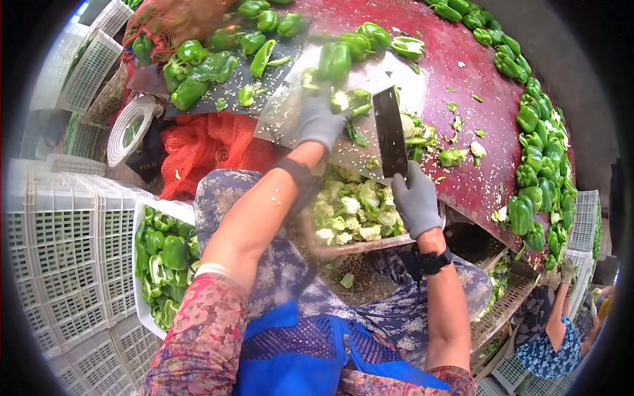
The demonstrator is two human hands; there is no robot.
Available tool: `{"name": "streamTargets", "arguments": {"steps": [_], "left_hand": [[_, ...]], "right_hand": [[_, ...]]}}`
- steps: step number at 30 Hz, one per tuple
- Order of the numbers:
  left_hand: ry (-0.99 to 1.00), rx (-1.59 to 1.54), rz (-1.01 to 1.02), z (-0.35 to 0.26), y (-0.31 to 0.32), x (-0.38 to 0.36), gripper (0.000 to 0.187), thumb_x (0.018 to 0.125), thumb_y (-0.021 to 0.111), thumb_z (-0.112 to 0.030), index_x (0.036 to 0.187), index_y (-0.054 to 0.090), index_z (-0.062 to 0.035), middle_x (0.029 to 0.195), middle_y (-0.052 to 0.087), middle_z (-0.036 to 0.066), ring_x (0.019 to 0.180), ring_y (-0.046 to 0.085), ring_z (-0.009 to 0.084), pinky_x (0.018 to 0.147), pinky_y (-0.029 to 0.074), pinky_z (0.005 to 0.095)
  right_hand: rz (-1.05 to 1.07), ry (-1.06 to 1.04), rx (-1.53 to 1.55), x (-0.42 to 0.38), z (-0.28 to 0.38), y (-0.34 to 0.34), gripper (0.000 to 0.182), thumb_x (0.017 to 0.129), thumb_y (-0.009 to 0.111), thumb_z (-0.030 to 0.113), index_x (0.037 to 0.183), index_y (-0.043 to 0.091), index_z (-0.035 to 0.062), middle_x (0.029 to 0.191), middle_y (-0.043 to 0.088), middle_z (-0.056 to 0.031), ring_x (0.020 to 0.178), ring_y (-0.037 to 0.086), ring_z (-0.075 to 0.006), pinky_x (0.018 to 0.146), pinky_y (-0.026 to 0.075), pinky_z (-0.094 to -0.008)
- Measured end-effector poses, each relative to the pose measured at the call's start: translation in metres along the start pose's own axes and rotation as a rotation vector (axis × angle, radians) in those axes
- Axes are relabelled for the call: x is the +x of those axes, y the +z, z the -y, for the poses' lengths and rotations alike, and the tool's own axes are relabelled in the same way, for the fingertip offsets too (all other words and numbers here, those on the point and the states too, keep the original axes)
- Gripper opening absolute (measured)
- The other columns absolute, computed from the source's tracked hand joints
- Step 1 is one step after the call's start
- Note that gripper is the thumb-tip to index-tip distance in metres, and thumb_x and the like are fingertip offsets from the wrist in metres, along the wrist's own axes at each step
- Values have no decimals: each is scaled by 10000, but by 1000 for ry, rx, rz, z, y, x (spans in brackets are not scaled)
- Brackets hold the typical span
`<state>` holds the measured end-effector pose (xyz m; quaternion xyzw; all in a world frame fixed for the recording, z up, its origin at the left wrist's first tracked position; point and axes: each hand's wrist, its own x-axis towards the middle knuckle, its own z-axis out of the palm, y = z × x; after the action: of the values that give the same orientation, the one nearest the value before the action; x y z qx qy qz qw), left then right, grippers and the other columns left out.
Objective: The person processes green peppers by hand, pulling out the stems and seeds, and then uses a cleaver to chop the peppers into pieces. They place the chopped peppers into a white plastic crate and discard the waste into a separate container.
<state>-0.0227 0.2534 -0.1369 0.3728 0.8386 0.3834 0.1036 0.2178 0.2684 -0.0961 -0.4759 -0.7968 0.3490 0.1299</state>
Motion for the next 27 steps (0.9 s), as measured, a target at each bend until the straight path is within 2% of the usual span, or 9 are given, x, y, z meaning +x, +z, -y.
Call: {"name": "streamTargets", "arguments": {"steps": [3, 6, 9, 12, 15, 18, 19, 21, 27], "left_hand": [[24, 53, 183, 7, 4, 14, 677, 784, 793, -285, 1378, 527, -100, 1260, 543, 247, 1149, 581, 378, 978, 483, 410], [22, 120, 161, 1, 6, 11, 532, 811, 755, -234, 1287, 574, -80, 1131, 617, 248, 1106, 601, 392, 947, 492, 429], [140, -20, 55, 13, 9, 3, 354, 815, 633, -55, 1167, 615, -92, 1004, 653, 232, 997, 621, 418, 854, 512, 477], [171, -70, 20, 25, 8, -5, 335, 821, 609, -39, 1152, 619, -85, 1002, 648, 243, 992, 617, 417, 855, 506, 478], [136, 63, 47, 27, 3, -3, 409, 841, 683, -222, 1217, 602, -84, 1137, 636, 246, 1069, 618, 399, 904, 501, 458], [271, 67, -121, 10, -2, -9, 413, 861, 665, -286, 1222, 607, -96, 1201, 617, 231, 1099, 606, 391, 936, 487, 458], [319, 120, -106, 3, -1, -7, 412, 868, 655, -297, 1227, 607, -100, 1208, 613, 225, 1102, 603, 390, 945, 483, 456], [418, 229, -73, -9, 4, -3, 413, 881, 635, -318, 1236, 608, -108, 1221, 606, 213, 1110, 597, 390, 963, 475, 454], [270, 358, 246, -11, 28, 5, 346, 863, 663, -313, 1116, 635, -78, 1160, 614, 202, 1058, 600, 398, 948, 479, 441]], "right_hand": [[-80, -152, -103, 13, 14, 0, 202, 922, 576, 180, 1054, 559, 28, 843, 658, -231, 784, 649, -442, 684, 504, -514], [-109, -271, -214, 31, 28, 4, 203, 931, 569, 189, 1066, 555, 37, 872, 657, -234, 794, 644, -449, 691, 502, -534], [-68, -283, -282, 40, 37, 9, 206, 928, 579, 214, 1038, 560, 41, 873, 655, -245, 813, 636, -459, 711, 498, -549], [-26, -215, -360, 44, 32, 13, 211, 932, 572, 223, 1045, 564, 45, 875, 658, -243, 820, 640, -457, 712, 500, -547], [-35, -108, -407, 44, 18, 7, 208, 918, 547, 197, 1035, 577, 28, 895, 671, -252, 829, 657, -452, 744, 519, -538], [-16, -63, -423, 44, 13, 3, 208, 903, 539, 181, 1020, 577, 13, 895, 672, -259, 840, 658, -455, 774, 516, -543], [-14, -65, -435, 44, 13, 3, 208, 904, 538, 180, 1022, 576, 13, 895, 671, -260, 844, 657, -456, 779, 515, -544], [-4, -61, -442, 43, 14, 2, 212, 905, 536, 180, 1027, 576, 10, 900, 671, -262, 853, 655, -457, 789, 512, -545], [44, -26, -367, 41, 14, -5, 235, 911, 532, 192, 1038, 582, 0, 923, 659, -280, 879, 647, -459, 799, 507, -530]]}}
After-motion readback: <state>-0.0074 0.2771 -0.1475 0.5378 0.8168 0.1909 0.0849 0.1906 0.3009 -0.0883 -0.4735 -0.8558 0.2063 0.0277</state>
